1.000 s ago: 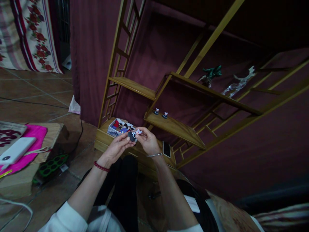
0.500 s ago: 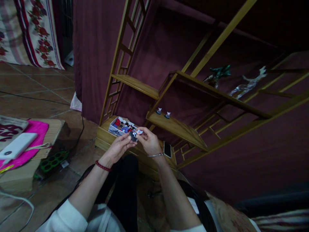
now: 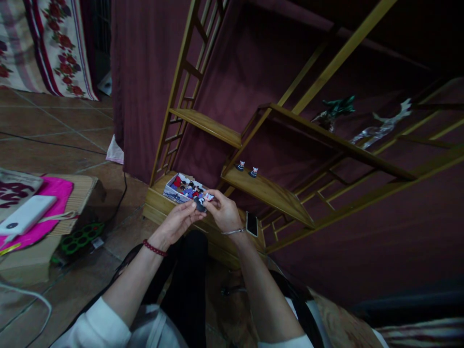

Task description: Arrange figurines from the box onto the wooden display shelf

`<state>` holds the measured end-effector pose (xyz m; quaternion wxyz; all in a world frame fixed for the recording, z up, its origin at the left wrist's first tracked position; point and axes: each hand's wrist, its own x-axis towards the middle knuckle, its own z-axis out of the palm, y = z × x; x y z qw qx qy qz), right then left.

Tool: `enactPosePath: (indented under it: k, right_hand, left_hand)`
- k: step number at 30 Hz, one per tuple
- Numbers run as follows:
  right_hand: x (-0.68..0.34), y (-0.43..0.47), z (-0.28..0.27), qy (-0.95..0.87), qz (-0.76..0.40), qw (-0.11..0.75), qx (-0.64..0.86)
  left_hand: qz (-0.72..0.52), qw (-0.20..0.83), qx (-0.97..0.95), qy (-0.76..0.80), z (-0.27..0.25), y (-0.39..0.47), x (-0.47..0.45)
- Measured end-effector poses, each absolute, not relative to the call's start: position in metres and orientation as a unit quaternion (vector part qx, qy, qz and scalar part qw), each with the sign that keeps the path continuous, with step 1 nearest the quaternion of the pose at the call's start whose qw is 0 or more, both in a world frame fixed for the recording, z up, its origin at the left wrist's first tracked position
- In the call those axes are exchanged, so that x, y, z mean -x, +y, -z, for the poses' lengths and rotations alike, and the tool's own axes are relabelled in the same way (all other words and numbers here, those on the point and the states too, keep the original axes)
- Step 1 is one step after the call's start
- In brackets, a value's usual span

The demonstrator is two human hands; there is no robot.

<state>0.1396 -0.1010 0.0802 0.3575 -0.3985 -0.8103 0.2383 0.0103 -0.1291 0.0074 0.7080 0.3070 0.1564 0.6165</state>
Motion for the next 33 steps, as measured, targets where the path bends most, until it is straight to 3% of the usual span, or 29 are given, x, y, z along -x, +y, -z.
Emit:
enactPosePath:
  k: [33]
  right_hand:
    - [-0.1415, -0.0927, -0.0843, -0.875, -0.184, 0.298, 0.334]
  left_hand:
    - [-0.614, 0.734, -0.257, 0.134, -0.0004, -0.1305, -0.0125]
